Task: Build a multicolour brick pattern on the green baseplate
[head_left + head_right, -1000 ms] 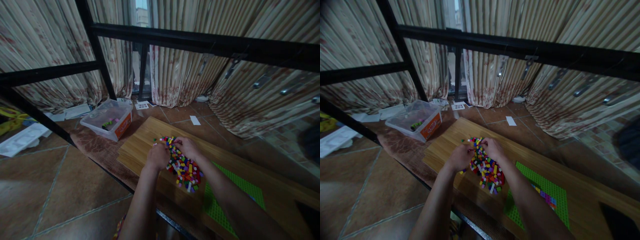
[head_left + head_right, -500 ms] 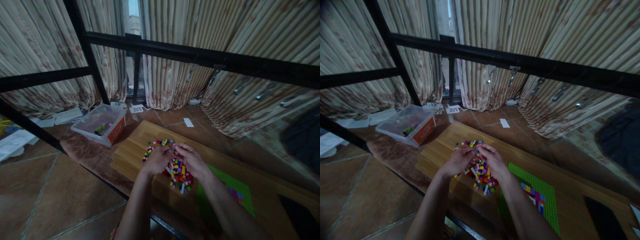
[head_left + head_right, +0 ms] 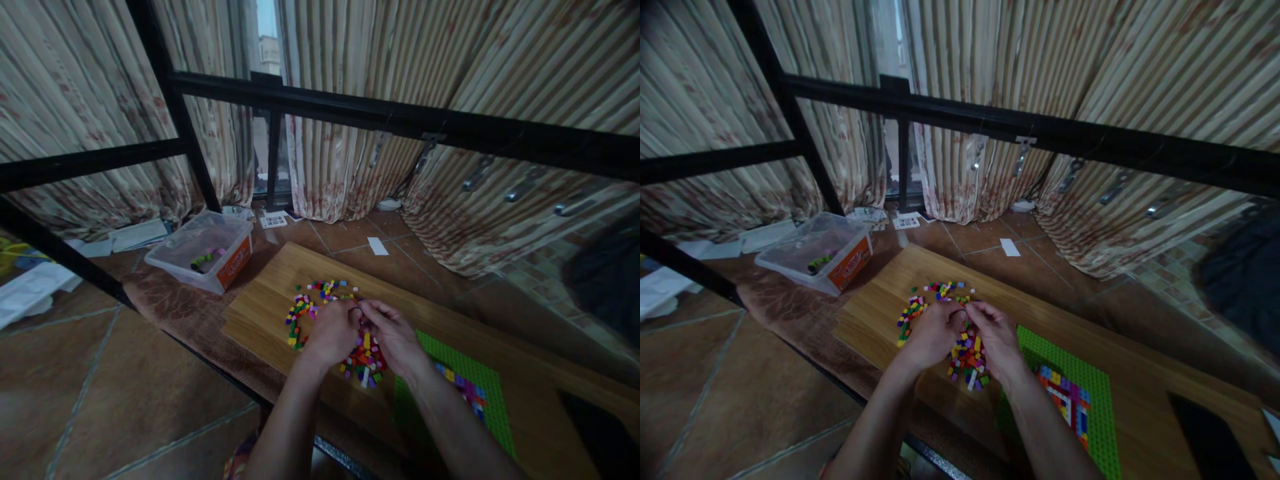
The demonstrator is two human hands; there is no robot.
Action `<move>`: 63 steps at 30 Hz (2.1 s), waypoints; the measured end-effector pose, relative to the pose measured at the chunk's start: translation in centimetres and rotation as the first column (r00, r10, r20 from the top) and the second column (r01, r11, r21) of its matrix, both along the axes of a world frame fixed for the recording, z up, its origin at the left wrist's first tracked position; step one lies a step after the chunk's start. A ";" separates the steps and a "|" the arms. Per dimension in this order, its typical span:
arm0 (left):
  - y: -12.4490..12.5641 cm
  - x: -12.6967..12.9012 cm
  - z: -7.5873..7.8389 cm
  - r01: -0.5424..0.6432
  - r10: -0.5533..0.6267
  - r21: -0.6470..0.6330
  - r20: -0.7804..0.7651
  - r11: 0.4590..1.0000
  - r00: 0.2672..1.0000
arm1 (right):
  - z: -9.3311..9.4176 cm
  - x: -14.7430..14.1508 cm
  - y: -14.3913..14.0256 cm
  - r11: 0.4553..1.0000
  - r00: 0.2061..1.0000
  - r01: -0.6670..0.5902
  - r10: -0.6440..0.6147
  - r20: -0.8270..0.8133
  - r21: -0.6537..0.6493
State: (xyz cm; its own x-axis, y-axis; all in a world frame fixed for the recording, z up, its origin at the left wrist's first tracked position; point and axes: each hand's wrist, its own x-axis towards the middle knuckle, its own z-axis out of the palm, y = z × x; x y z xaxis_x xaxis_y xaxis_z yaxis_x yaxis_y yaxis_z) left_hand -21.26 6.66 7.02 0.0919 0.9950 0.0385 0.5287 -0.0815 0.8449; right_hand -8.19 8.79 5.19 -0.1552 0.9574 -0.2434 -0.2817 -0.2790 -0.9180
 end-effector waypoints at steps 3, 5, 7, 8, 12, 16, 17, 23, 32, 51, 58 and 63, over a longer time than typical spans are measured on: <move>-0.5 0.7 0.1 0.075 -0.075 0.011 -0.001 0.997 0.997 | -0.2 1.2 -0.1 0.995 0.996 -0.055 0.050 -0.068 -0.082; -0.6 0.8 0.0 0.137 -0.137 0.006 0.009 0.991 0.991 | -0.6 2.0 0.0 0.990 0.993 -0.094 0.086 -0.078 -0.108; -0.5 0.6 -0.1 0.147 -0.148 -0.028 -0.038 0.989 0.988 | -1.2 2.3 0.4 0.990 0.995 -0.102 0.100 -0.023 -0.096; -0.3 0.4 -0.1 0.119 -0.124 -0.059 -0.089 0.991 0.988 | -1.6 2.3 0.7 0.993 0.995 -0.087 0.091 0.043 -0.079; 0.4 -1.8 -0.4 -0.137 0.074 -0.156 -0.358 0.978 0.931 | -3.6 1.2 2.2 0.984 0.859 -0.104 0.016 0.512 0.145; 0.8 -4.1 -1.2 -0.301 0.156 -0.227 -0.494 0.926 0.855 | -4.2 -0.2 3.4 0.893 0.563 -0.372 0.001 0.826 0.253; 0.8 -4.4 -1.4 -0.323 0.166 -0.237 -0.508 0.916 0.845 | -4.0 -0.6 3.6 0.880 0.500 -0.405 -0.013 0.866 0.247; 0.6 -4.4 -1.5 -0.320 0.130 -0.304 -0.510 0.897 0.850 | -2.9 -2.6 5.3 0.809 0.290 -0.518 -0.140 0.947 0.279; 0.7 -4.8 -1.7 -0.349 0.201 -0.261 -0.462 0.900 0.864 | -3.4 -3.6 6.1 0.769 0.121 -0.612 -0.140 0.983 0.185; 0.9 -4.2 -1.0 -0.322 0.211 -0.207 -0.425 0.924 0.880 | -3.6 -2.7 5.9 0.700 0.126 -0.689 -0.141 0.982 0.189; 1.2 -4.4 -1.3 -0.321 0.228 -0.181 -0.403 0.929 0.886 | -3.3 -2.4 5.2 0.671 0.241 -0.657 -0.244 0.939 0.343; 1.2 -4.2 -0.4 -0.289 0.251 -0.113 -0.267 0.951 0.930 | -2.4 -1.4 3.6 0.593 0.369 -0.598 -0.393 0.842 0.539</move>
